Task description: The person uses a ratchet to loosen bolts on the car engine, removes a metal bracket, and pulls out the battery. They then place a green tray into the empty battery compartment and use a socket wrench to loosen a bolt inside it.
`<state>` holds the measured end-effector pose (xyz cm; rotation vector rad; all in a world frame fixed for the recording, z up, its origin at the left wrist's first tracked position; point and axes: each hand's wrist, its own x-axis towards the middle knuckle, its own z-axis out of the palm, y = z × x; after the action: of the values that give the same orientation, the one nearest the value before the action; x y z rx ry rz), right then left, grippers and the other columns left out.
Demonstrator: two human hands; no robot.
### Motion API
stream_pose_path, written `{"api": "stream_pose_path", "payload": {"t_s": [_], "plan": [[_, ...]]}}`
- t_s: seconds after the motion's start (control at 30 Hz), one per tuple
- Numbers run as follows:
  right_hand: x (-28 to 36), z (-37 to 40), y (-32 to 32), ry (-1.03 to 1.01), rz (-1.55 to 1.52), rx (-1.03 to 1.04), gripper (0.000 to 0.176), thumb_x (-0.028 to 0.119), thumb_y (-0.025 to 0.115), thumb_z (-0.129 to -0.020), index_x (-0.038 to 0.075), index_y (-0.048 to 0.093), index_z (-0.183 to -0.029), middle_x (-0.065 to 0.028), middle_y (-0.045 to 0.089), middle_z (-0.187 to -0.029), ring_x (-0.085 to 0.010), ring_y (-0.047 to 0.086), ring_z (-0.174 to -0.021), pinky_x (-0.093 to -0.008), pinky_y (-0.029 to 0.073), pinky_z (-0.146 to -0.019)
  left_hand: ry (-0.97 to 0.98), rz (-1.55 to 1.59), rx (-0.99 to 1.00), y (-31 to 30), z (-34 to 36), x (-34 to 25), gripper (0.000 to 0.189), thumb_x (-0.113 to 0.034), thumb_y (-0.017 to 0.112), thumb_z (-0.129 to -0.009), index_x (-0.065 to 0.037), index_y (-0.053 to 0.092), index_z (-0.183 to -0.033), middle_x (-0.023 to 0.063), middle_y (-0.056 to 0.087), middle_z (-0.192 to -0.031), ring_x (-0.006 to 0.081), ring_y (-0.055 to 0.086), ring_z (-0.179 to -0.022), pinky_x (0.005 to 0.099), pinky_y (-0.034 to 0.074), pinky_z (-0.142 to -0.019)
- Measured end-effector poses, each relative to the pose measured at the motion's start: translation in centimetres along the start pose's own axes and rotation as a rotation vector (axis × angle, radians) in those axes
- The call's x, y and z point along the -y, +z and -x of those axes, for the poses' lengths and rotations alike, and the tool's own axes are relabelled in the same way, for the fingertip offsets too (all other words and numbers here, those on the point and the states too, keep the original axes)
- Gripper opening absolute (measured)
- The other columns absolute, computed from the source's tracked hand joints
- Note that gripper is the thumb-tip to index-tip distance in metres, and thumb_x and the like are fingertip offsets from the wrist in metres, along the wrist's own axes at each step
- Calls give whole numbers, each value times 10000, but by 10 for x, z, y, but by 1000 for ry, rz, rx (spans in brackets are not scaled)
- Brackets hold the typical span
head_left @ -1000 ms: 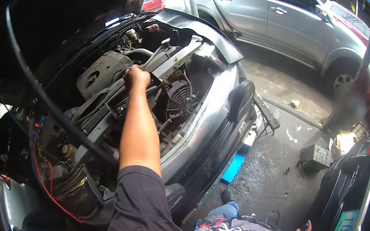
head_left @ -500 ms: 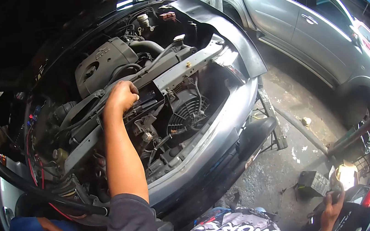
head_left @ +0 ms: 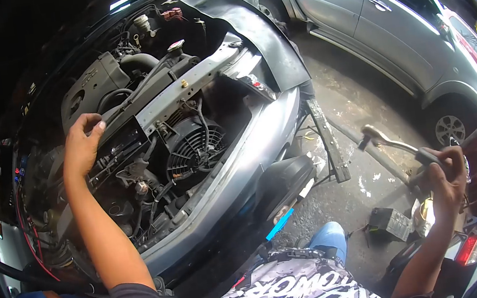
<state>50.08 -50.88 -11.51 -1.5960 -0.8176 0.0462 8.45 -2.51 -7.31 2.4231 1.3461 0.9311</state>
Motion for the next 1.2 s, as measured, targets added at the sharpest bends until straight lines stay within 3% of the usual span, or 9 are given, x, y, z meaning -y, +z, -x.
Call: {"api": "stream_pose_path", "payload": {"t_s": [0.07,0.27,0.5,0.63,0.8,1.0,1.1,1.13,1.2], "plan": [[-34,-17,13,112,-48,71,324,110,732,-897,-17,602,-1166,-125,715,-956,-133,638,-700,-259,519,-649,40,92,-48,18,4,-38,265,-194,666,-915,4,666,-1092,119,711,-1046,198,650,-996,334,473,-925],[-130,-83,13,84,-25,312,199,37,738,-870,-51,706,-1045,-127,708,-1035,-145,659,-798,-251,532,-729,55,413,227,123,36,-167,237,-179,606,-957,-7,678,-1102,85,693,-1040,161,625,-1006,316,465,-943],[-127,-173,38,-250,-444,430,292,204,719,-912,-12,705,-1109,-267,650,-1184,-257,710,-907,-359,582,-801,19,480,533,264,57,-299,532,-378,500,-1040,10,447,-1400,218,622,-1250,315,605,-1166,376,458,-1004],[-127,-187,59,-303,-681,535,326,240,736,-904,34,702,-1155,-311,620,-1206,-321,713,-934,-401,602,-780,-86,1083,515,253,59,-315,296,-279,416,-1090,-56,529,-1247,11,563,-984,69,484,-863,242,448,-825],[-144,-197,83,-74,-427,867,425,210,766,-870,-8,666,-1220,-212,652,-1170,-238,681,-953,-326,539,-829,-129,1274,550,227,75,-293,421,-359,404,-1081,-18,485,-1316,2,465,-867,97,474,-792,304,493,-818],[-138,-200,152,-288,-211,1069,530,211,753,-876,-26,572,-1314,-125,651,-1091,-232,601,-1025,-352,458,-921,-106,1351,704,206,91,-284,447,-351,482,-1052,21,476,-1301,32,497,-828,144,512,-739,336,497,-795],[-105,-201,171,-378,-154,1061,477,154,715,-879,-27,574,-1298,-202,653,-1047,-316,639,-928,-379,496,-847,298,254,-24,188,71,-269,288,-201,582,-997,6,503,-1183,157,575,-793,242,598,-738,361,481,-704],[-100,-202,178,-341,-171,1094,486,112,712,-862,-25,562,-1303,-214,645,-1022,-351,643,-903,-390,503,-827,259,224,-38,184,66,-257,276,-254,549,-1026,-12,510,-1153,96,564,-813,190,568,-747,323,465,-697],[-85,-211,197,-569,-180,1070,464,68,701,-839,-17,568,-1276,-215,634,-988,-383,632,-889,-409,503,-805,-126,906,170,178,67,-260,341,-340,508,-1047,-19,513,-1162,39,541,-858,138,525,-781,300,462,-732]]}}
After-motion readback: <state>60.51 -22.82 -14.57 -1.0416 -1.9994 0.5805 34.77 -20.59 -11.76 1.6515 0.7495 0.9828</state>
